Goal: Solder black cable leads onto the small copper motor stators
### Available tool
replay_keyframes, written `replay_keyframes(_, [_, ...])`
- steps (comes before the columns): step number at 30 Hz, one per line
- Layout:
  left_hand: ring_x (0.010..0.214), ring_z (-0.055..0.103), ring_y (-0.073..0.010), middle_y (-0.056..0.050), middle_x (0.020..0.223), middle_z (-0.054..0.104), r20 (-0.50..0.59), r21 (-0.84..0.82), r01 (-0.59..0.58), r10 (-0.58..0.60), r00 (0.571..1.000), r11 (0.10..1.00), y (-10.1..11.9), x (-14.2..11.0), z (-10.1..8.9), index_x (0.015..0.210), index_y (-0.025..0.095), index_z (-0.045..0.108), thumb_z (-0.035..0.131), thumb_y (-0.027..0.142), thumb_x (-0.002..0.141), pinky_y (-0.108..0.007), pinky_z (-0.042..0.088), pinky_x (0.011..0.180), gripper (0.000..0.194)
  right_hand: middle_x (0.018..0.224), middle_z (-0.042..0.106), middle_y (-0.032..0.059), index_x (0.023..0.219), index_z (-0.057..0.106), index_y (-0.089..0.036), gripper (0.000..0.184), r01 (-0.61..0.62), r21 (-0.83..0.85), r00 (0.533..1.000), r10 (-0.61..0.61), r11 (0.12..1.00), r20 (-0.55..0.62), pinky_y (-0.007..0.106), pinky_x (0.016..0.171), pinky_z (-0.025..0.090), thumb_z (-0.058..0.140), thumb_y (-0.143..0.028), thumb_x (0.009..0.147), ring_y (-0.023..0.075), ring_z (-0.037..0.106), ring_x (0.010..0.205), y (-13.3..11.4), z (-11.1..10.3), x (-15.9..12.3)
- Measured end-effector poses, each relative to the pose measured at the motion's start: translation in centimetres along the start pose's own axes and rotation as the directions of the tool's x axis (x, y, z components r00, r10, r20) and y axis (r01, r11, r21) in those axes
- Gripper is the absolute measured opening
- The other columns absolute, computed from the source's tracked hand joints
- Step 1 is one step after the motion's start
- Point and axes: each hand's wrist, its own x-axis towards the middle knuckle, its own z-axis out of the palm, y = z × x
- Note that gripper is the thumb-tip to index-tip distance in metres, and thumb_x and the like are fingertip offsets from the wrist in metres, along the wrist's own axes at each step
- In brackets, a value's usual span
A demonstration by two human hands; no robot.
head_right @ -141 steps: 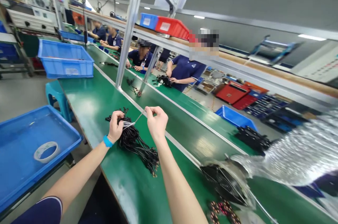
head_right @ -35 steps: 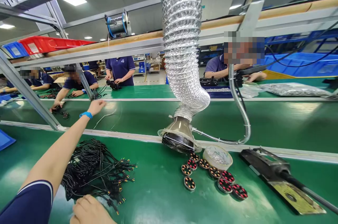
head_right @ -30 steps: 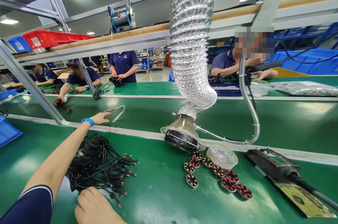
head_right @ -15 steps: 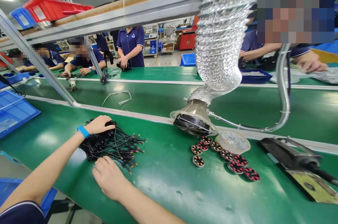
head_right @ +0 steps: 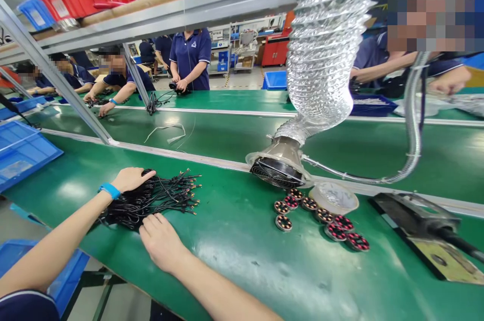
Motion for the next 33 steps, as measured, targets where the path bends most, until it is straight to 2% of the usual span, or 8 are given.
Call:
replay_keyframes(7, [0.092,0.069,-0.0396,-0.024,0.092,0.074,0.102,-0.093,0.214,-0.205,0.973,0.972,-3.0,-3.2,1.3,0.081,0.012,0.073,0.012,0.083,0.081,-0.043,0.050,0.079,0.094,0.106,0.061,0.0146,0.107,0.061,-0.010,0.022,-0.135,0.074,0.990,0.137,0.988,-0.017,0.039,0.088,0.051,0.051,-0.009,0.088,0.0249,0.055,0.097,-0.7,-0.3,0.2])
replay_keyframes(12, [0.092,0.069,-0.0382,-0.024,0.093,0.073,0.103,-0.126,0.267,-0.255,0.961,0.956,-4.1,-4.7,1.6,0.083,0.011,0.073,0.013,0.080,0.084,-0.042,0.049,0.080,0.091,0.112,0.061,0.0138,0.110,0.059,-0.012,0.023,-0.170,0.115,0.985,0.168,0.979,0.021,0.038,0.086,0.051,0.050,-0.009,0.090,0.0241,0.056,0.097,-0.8,-0.6,0.2])
replay_keyframes(15, [0.096,0.066,-0.0350,-0.022,0.098,0.071,-0.079,-0.113,0.173,-0.183,0.980,0.978,-3.3,-5.4,0.5,0.090,0.012,0.071,0.020,0.073,0.089,-0.040,0.047,0.083,0.080,0.115,0.060,0.0141,0.112,0.059,-0.011,0.024,-0.179,0.116,0.984,0.176,0.977,0.038,0.038,0.086,0.051,0.051,-0.009,0.090,0.0241,0.056,0.098,-0.8,-0.4,0.2])
replay_keyframes(18, [0.094,0.065,-0.0285,-0.016,0.096,0.070,-0.293,-0.131,0.023,-0.061,0.954,0.991,-0.8,-6.6,-1.2,0.086,0.016,0.069,0.025,0.066,0.094,-0.036,0.046,0.083,0.067,0.114,0.060,0.0136,0.113,0.059,-0.012,0.024,-0.187,0.125,0.982,0.183,0.974,0.045,0.038,0.086,0.051,0.052,-0.010,0.090,0.0236,0.057,0.098,-0.8,-0.3,0.2])
replay_keyframes(22, [0.073,0.064,-0.0227,-0.008,0.074,0.068,-0.167,-0.145,-0.089,0.064,0.984,0.985,3.7,-7.7,-2.6,0.067,0.019,0.065,0.040,0.065,0.091,-0.031,0.045,0.068,0.058,0.113,0.061,0.0128,0.113,0.059,-0.014,0.025,-0.192,0.139,0.981,0.188,0.971,0.040,0.038,0.085,0.052,0.054,-0.009,0.089,0.0233,0.057,0.096,-0.7,-0.4,0.1])
replay_keyframes(24, [0.072,0.065,-0.0231,-0.009,0.075,0.068,-0.128,-0.095,-0.114,0.101,0.987,0.989,4.9,-7.5,-2.9,0.069,0.018,0.066,0.050,0.054,0.090,-0.031,0.045,0.068,0.045,0.113,0.061,0.0125,0.114,0.059,-0.014,0.026,-0.192,0.143,0.981,0.189,0.971,0.034,0.039,0.085,0.052,0.054,-0.009,0.089,0.0236,0.057,0.096,-0.7,-0.5,0.0])
replay_keyframes(28, [0.086,0.066,-0.0226,-0.009,0.097,0.069,-0.144,-0.042,-0.237,0.229,0.963,0.971,4.5,-5.7,-2.9,0.092,0.019,0.070,0.052,0.026,0.090,-0.030,0.047,0.075,0.019,0.111,0.061,0.0119,0.114,0.059,-0.013,0.026,-0.189,0.139,0.982,0.186,0.972,0.037,0.038,0.083,0.052,0.054,-0.009,0.089,0.0234,0.057,0.093,-0.8,-0.6,0.1])
replay_keyframes(33, [0.093,0.064,-0.0233,-0.007,0.096,0.069,-0.044,-0.026,-0.357,0.356,0.934,0.934,3.2,-3.9,-2.1,0.093,0.020,0.071,0.060,0.020,0.085,-0.030,0.046,0.080,0.013,0.107,0.061,0.0106,0.111,0.059,-0.014,0.023,-0.179,0.128,0.984,0.174,0.975,0.047,0.036,0.081,0.051,0.052,-0.009,0.089,0.0224,0.056,0.091,-0.8,-0.6,0.3])
